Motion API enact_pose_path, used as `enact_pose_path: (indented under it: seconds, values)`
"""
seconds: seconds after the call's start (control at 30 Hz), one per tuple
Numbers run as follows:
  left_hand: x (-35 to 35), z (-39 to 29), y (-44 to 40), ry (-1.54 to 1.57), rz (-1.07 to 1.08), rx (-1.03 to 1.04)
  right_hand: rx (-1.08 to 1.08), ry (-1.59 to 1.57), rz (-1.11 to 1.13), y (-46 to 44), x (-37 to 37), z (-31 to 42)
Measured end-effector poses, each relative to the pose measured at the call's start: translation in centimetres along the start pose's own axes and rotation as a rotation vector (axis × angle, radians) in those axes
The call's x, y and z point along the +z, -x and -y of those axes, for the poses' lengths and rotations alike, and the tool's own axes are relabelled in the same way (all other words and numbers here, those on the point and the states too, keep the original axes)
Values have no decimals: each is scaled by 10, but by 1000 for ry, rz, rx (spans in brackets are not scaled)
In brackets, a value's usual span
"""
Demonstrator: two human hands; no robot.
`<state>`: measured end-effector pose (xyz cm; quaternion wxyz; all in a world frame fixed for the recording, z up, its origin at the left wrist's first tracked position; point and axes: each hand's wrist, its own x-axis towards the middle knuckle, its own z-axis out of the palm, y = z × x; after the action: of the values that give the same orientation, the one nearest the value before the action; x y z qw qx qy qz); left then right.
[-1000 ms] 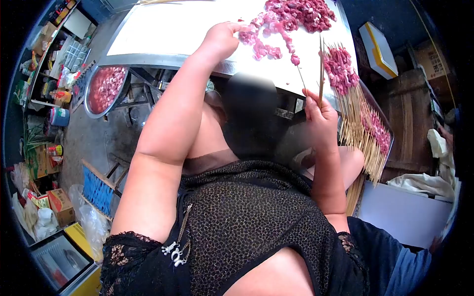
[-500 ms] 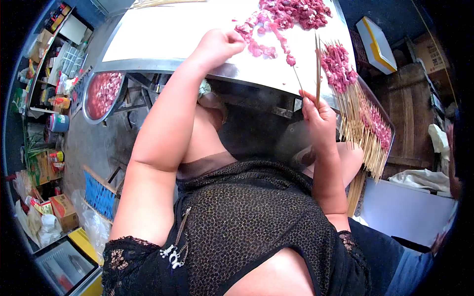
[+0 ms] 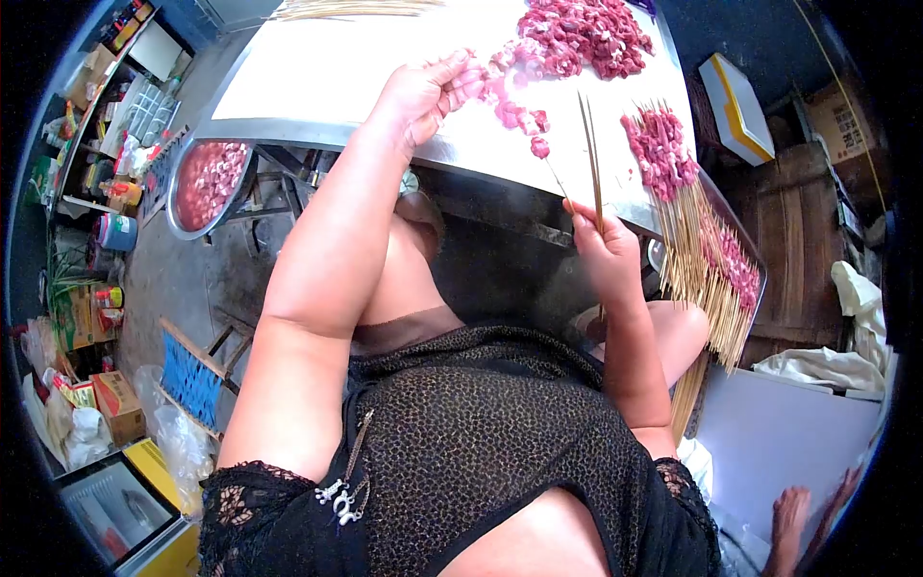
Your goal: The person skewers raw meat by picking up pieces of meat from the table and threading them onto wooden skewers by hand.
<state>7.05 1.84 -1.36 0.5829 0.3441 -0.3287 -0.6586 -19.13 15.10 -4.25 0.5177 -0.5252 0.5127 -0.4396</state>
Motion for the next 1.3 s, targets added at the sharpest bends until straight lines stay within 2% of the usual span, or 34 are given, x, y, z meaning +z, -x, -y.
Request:
enact_pose_path:
  seconds: [0.1,0.3,0.53,0.6,0.63,0.77,0.83,1.0,1.2,1.3]
  values:
    - [4,-5,3,-6,-29,-25,-24,127,9,0,3,3]
    - [15,-9,10,121,43,-49,-2,79,9,1,6,6]
    - [19,-10,11,58,58,-23,-39,132,-6,-2,-3,0]
    - [19,-8,10,19,78,-12,-153,228,-44,-4,-6,-2]
    - [18,-7,9,20,78,-15,-131,263,-43,-4,-10,0]
    - [23,-7,13,-45,70,29,-24,257,-22,-4,-14,2]
    - [25,-9,15,-40,56,36,-121,202,-34,-6,-10,-11]
    - [28,-6,15,69,101,-16,-153,192,-66,-8,0,-16]
    - [34,-9,15,100,129,-53,-51,17,-23,-6,5,-11]
    - [37,-11,16,95,153,-55,153,-176,89,-4,10,1]
